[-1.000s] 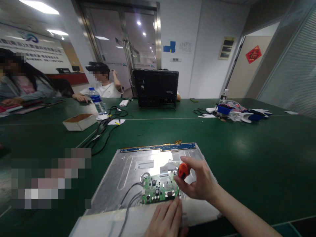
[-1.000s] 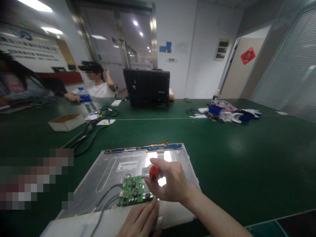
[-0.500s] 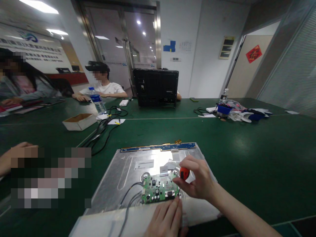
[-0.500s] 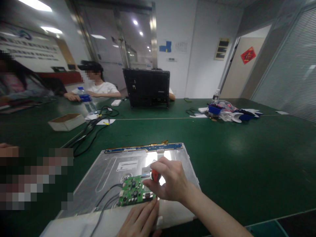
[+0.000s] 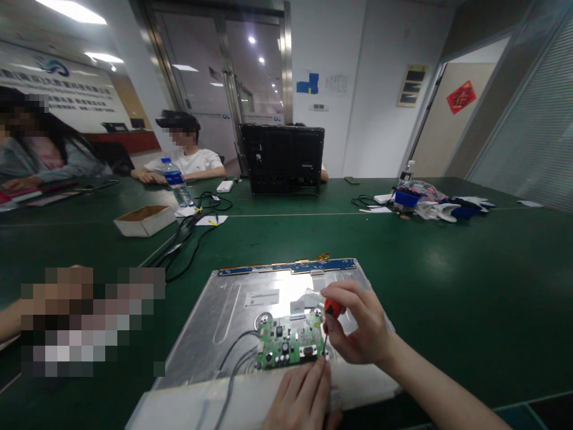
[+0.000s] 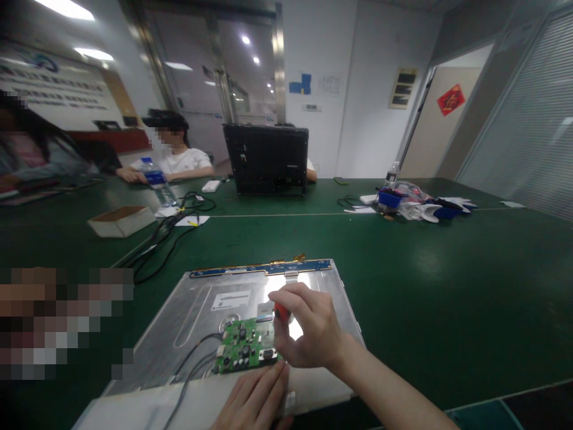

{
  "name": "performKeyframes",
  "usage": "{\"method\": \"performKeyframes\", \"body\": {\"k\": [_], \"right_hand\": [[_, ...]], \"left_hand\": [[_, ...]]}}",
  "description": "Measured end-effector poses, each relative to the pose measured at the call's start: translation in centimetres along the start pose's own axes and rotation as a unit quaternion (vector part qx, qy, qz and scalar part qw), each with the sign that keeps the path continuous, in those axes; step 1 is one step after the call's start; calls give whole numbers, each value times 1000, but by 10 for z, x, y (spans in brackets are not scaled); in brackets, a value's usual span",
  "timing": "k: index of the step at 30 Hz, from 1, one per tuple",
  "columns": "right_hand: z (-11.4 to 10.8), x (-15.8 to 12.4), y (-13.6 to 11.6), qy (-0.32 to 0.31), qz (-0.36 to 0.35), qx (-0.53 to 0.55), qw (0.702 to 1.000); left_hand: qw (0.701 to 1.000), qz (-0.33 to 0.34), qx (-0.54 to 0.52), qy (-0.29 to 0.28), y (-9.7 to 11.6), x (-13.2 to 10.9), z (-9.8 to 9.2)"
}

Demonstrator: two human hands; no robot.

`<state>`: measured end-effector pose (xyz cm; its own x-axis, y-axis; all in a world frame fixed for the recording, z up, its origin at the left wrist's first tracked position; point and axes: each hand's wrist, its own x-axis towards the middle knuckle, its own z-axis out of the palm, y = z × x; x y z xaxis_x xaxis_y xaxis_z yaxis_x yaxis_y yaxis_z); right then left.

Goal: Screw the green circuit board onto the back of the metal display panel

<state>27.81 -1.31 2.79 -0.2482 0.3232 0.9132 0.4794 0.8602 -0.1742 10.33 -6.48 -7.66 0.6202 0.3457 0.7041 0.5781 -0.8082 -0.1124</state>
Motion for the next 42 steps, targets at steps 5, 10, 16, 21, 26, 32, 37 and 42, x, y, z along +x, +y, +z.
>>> {"method": "performKeyframes", "body": {"k": [5,10,16,21,26,32,37,42], "right_hand": [[0,-3,2,-8,-1,16,1000],[2,-6,4,10,3,-14,1000],[0,-2,2,7,-1,-29,1000],[-1,2,0,15,-3,3,1000],[3,-2,3,20,-8,23,1000],[4,-8,6,26,11,34,999],[-1,-7,5,-8,10,60,998],[0,-5,6,-19,2,80,997]], "left_hand": [[1000,-1,2,-7,0,-4,2],[1000,2,4,-1,-2,-3,1],[1000,13,12,1,-2,0,0],[1000,6,7,8,-1,1,0],[1000,6,11,10,-1,4,-2],[1000,3,10,10,0,3,-2],[1000,-7,8,18,1,4,-1],[1000,0,16,22,0,6,-2]]}}
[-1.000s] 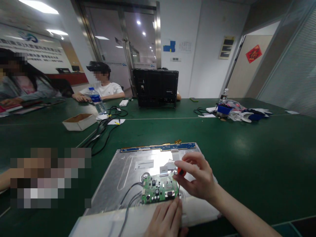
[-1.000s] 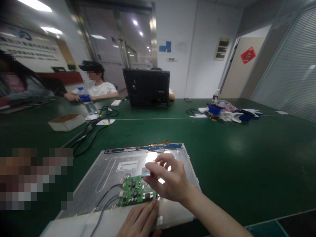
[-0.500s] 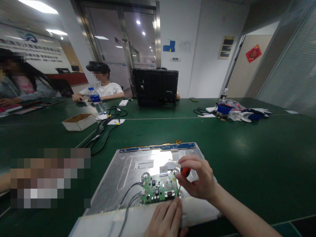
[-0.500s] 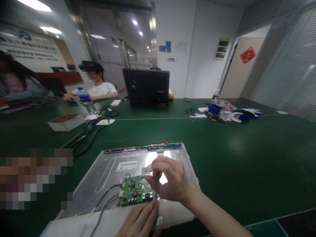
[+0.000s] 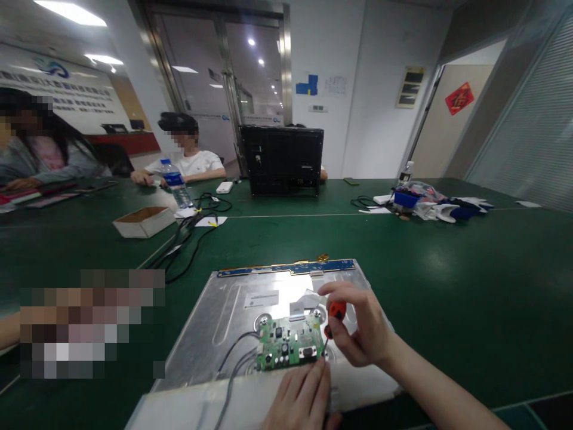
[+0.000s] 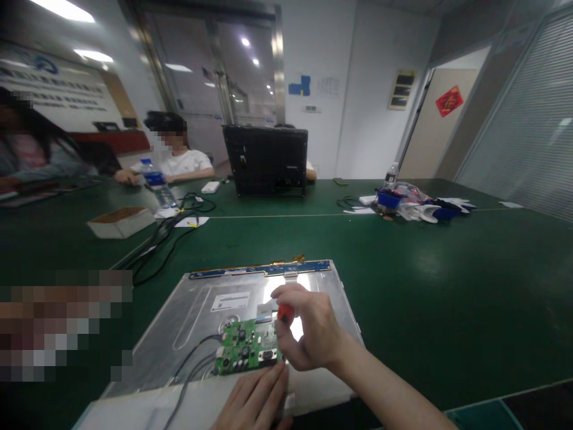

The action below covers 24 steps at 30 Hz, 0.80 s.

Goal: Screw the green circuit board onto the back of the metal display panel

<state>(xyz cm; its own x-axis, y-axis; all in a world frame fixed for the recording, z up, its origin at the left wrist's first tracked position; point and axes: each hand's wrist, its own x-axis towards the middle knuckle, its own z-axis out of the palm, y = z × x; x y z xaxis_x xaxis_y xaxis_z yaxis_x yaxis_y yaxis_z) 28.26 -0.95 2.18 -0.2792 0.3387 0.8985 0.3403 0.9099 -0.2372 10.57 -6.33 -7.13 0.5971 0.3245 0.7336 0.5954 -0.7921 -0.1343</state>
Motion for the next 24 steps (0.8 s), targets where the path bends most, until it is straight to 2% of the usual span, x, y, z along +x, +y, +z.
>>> {"method": "performKeyframes", "body": {"k": [6,10,24], "right_hand": [[2,1,-2,27,0,-90,996],[2,1,-3,32,-6,-109,994],[2,4,-3,16,-24,-38,999]], "left_hand": [[1000,8,-6,-10,-1,-4,1],[1000,10,-16,-22,-1,-8,3],[999,9,-17,-32,-1,-13,7]]}}
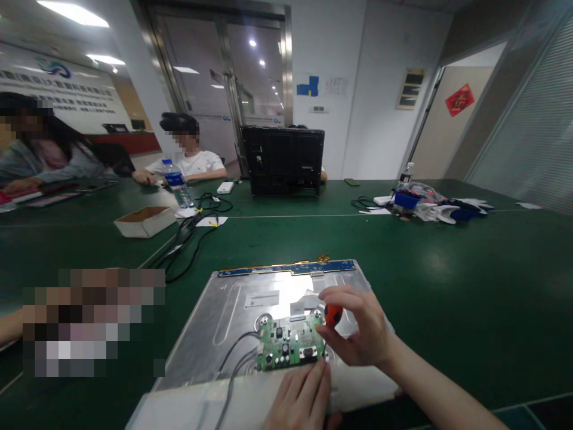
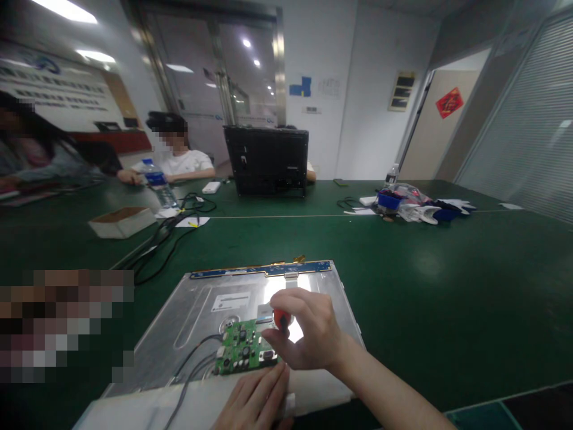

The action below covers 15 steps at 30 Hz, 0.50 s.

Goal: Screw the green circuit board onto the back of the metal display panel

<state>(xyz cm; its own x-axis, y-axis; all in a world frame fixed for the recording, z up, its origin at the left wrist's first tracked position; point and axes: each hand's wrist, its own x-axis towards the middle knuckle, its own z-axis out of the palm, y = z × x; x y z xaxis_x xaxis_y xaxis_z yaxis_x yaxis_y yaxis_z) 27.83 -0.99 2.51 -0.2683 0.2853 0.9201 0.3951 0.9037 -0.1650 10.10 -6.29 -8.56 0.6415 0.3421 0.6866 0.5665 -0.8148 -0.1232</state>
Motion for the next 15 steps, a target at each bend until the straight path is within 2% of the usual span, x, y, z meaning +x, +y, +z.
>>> {"method": "performKeyframes", "body": {"k": [3,8,15], "right_hand": [[2,-4,2,6,6,3,1000],[3,-7,1,0,28,5,1000],[1,-5,2,-6,11,3,1000]], "left_hand": [[1000,0,6,-8,0,2,-2],[1000,-2,7,19,0,6,-4],[1000,-8,3,12,1,5,-4]]}}
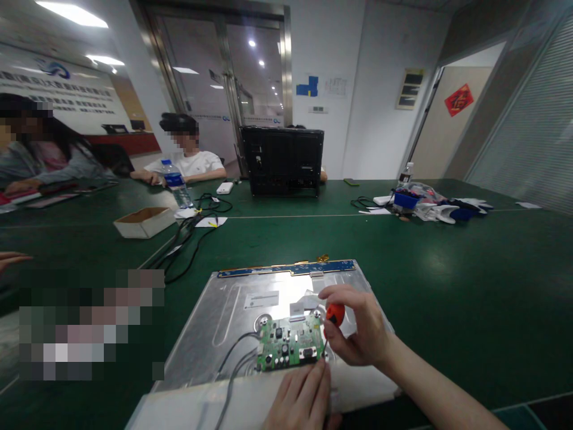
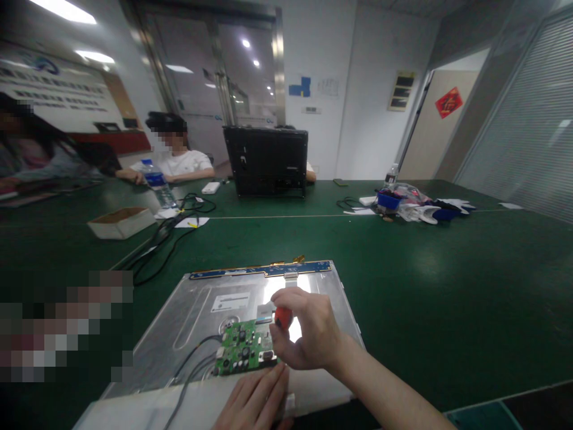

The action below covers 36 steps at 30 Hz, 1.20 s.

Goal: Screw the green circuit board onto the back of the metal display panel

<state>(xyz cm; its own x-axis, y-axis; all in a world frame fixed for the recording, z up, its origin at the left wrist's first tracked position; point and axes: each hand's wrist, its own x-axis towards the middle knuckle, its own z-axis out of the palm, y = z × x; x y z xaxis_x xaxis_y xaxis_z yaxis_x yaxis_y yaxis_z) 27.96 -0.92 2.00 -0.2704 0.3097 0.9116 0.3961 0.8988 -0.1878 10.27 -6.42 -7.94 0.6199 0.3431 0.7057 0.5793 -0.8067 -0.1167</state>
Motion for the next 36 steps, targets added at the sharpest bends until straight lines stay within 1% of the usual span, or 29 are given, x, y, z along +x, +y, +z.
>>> {"method": "performKeyframes", "body": {"k": [8,12,15,18,21,24,27,30,36], "right_hand": [[-5,5,-4,-13,-11,-8,1000],[-6,4,-3,-16,-11,-7,1000],[-4,4,-3,-9,-12,-29,999],[-2,3,-2,5,-7,-56,998],[0,0,0,2,4,-64,998],[0,-1,1,-10,8,-63,998],[0,1,0,-18,8,-55,998],[0,4,-2,-15,9,-33,999],[0,5,-1,-15,6,-13,1000]], "left_hand": [[1000,4,-1,-10,-1,-3,1],[1000,5,1,5,0,1,-1],[1000,5,2,10,0,3,-2],[1000,14,8,-1,-2,0,0],[1000,18,5,-18,-3,-6,3],[1000,22,0,-22,-4,-8,5],[1000,25,4,-9,-4,-6,5],[1000,15,2,-4,-3,-3,4],[1000,12,-1,-24,-2,-6,3]]}}
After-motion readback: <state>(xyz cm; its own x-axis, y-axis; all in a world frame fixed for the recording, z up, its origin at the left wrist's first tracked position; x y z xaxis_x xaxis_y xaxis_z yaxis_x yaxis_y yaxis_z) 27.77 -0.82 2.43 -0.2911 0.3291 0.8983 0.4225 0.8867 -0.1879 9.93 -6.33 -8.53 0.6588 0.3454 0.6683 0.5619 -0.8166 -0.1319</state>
